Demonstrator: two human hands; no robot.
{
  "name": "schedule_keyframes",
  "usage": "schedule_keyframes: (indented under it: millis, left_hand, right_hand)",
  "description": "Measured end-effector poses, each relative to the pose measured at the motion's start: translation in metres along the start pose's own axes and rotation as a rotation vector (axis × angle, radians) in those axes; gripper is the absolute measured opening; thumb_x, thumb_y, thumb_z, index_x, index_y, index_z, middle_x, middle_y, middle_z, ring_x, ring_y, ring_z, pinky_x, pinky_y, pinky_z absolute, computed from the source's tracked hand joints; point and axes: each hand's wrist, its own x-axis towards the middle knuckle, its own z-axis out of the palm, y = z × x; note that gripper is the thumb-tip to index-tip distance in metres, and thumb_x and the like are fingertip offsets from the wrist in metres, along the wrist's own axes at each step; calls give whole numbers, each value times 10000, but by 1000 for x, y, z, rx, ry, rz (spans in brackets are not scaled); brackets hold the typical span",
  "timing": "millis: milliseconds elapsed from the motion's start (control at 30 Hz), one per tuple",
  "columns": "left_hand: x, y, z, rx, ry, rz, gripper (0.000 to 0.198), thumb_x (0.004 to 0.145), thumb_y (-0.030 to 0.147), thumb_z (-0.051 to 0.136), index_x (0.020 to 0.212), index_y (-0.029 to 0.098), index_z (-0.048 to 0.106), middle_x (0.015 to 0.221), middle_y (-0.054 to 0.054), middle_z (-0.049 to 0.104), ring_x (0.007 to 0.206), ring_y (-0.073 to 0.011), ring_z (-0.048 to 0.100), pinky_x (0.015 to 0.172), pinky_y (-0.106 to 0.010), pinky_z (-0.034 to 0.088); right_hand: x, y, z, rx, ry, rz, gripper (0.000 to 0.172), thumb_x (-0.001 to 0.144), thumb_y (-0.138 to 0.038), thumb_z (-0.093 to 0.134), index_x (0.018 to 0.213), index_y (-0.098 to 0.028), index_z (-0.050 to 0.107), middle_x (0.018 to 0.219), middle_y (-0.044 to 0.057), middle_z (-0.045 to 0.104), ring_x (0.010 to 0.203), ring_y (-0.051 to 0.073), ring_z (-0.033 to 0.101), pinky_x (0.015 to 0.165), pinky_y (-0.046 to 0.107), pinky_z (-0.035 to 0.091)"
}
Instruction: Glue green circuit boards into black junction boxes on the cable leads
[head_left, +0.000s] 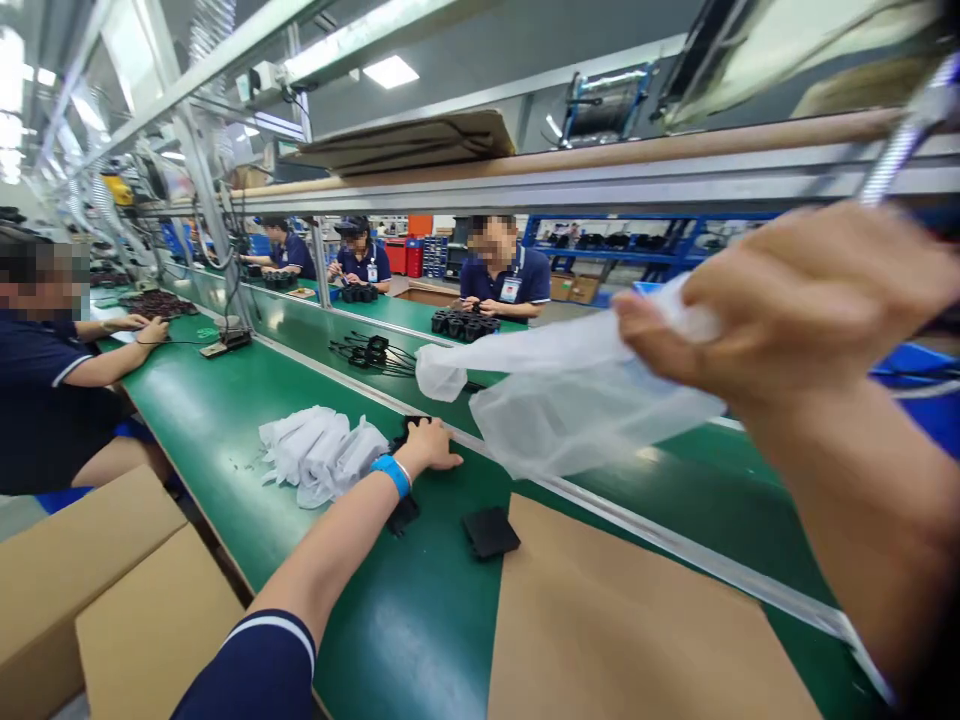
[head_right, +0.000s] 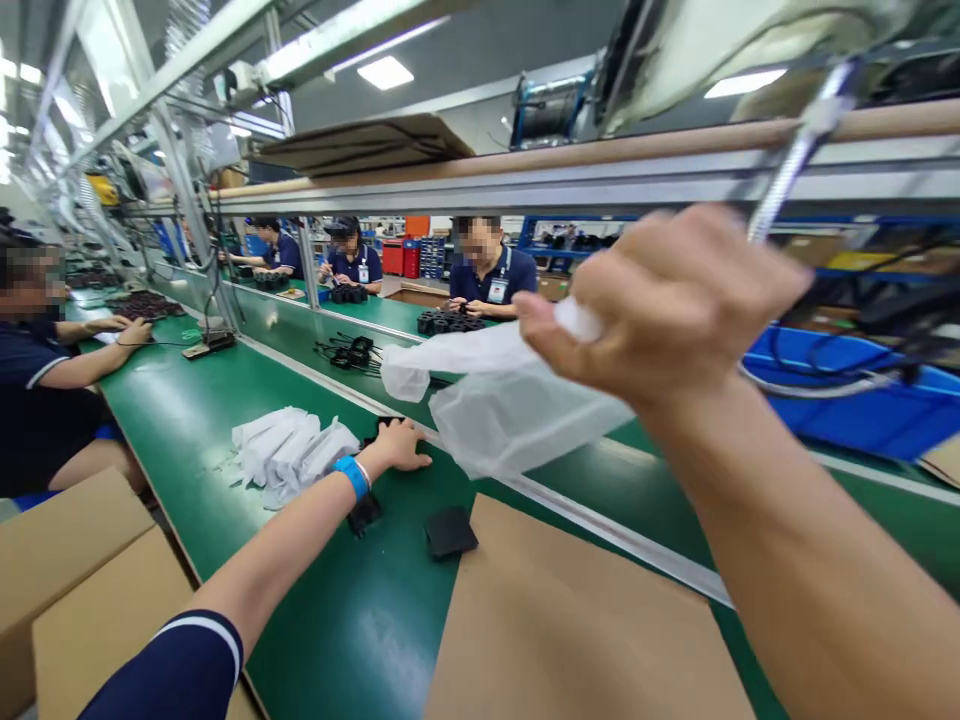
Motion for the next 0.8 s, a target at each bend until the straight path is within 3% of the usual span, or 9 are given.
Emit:
schedule_keyframes:
  millis: [67,100,200,300,400,467,533,700,800]
  left_hand:
    - [-7,-9,-3,126,-87,-22,245,915,327,561,1125,204,582,1152,-73,587,985,-199,598,821,-370,521]
    - [-11,-13,-7,181,-121,-25,229,919,330,552,1109,207,590,1143,-72,592,975,-193,599,820,-365,521]
    - [-29,-26,-32,330,-168,-29,215,932,342,526,1055,188,610,1103,-69,613,921,-174,606,818,-363,521]
    - [-51,-45,-75,482,-85,-95,225,904,348,568,1014,158,616,1060,-61,622,939,-191,602,847,-398,496]
    - [-75,-69,-112,630,110,-208,261,880,310,564,1075,139,601,1140,-109,590,1101,-271,533,947,-500,398]
    - [-90,-82,-125,686,185,-248,297,863,296,534,1108,142,599,1154,-140,586,1127,-308,517,952,-507,374]
    - [-103,-92,-129,705,203,-244,365,845,334,524,1157,153,580,1173,-144,583,1130,-309,521,948,-475,382]
    - [-116,-103,-124,686,226,-210,679,780,541,560,1329,156,457,1345,-152,474,1286,-323,386,1045,-462,294]
    - [-114,-108,-125,650,284,-256,627,817,524,519,1337,181,452,1383,-147,436,1320,-340,320,1059,-511,243]
  right_hand:
    - [-2,7,43,-333,-26,11,242,738,-382,652,583,-250,522,738,107,561,1096,352,470,676,393,473]
    - [-1,12,71,-413,-162,36,236,744,-325,641,571,-227,514,739,123,567,1079,359,476,739,426,461]
    - [3,22,169,-330,-408,12,61,733,-196,667,722,-181,609,735,87,610,840,253,583,705,375,483]
    - [6,22,259,-199,-583,10,248,878,-326,590,1058,-155,595,999,59,618,865,172,599,761,358,515]
    - [6,11,318,-52,-698,3,284,936,-360,503,1151,-185,567,1161,75,576,958,174,588,828,369,513]
    - [6,3,336,31,-773,-6,273,930,-354,516,1137,-187,579,1164,71,577,968,184,587,828,366,515]
    - [11,-2,340,97,-826,-14,263,918,-357,536,1110,-186,593,1140,56,586,968,195,590,814,351,516]
    - [45,7,309,210,-794,-36,246,922,-346,531,1083,-172,598,1107,61,599,935,175,594,813,358,516]
    - [68,15,288,229,-701,-2,276,915,-345,544,1098,-141,582,1078,65,602,925,178,599,802,376,517]
